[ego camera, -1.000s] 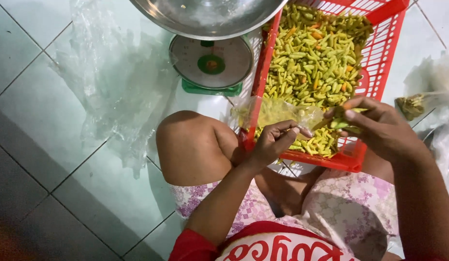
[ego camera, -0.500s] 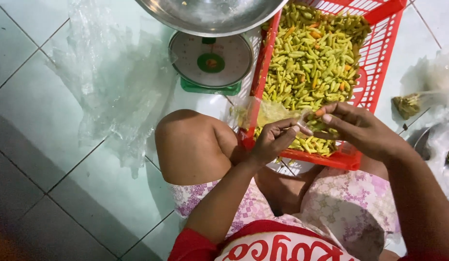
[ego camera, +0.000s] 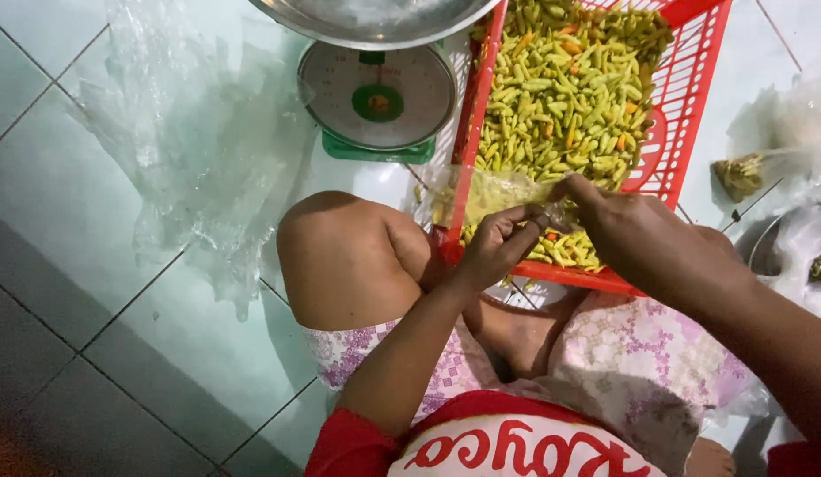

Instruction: Bagging small green chilies from a red plastic crate into small clear plastic bags.

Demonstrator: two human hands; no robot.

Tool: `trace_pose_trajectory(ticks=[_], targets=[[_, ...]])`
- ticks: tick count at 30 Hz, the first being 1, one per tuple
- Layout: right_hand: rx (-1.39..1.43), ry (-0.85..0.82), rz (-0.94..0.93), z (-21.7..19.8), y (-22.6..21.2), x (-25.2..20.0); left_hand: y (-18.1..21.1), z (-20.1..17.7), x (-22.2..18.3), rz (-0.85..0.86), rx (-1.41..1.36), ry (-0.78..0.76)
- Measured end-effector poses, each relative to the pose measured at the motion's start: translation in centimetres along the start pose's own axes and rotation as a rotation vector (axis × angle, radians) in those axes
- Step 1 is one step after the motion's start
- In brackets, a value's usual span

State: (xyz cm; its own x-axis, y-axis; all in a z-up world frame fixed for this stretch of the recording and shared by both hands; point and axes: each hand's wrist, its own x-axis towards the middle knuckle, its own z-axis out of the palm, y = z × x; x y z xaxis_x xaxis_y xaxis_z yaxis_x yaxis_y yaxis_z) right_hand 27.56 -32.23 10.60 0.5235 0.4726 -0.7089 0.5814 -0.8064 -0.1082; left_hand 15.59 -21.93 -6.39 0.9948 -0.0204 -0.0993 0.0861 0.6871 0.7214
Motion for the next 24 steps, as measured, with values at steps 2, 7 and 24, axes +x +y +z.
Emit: trace_pose_trajectory(ticks=[2, 7, 24], targets=[[-0.115, -0.023, 0.002, 0.1, -0.3, 0.3, -1.9, -0.6, 0.3, -0.012, -0.023, 0.015], [-0.161, 0.262, -0.154, 1.2, 1.4, 0.9, -1.8, -0.7, -0.1, 0.005, -0.124, 0.101], [-0.212, 0.379, -0.144, 34.0, 7.2, 6.2, 0.7, -0.6, -0.2, 0.150, -0.026, 0.015]])
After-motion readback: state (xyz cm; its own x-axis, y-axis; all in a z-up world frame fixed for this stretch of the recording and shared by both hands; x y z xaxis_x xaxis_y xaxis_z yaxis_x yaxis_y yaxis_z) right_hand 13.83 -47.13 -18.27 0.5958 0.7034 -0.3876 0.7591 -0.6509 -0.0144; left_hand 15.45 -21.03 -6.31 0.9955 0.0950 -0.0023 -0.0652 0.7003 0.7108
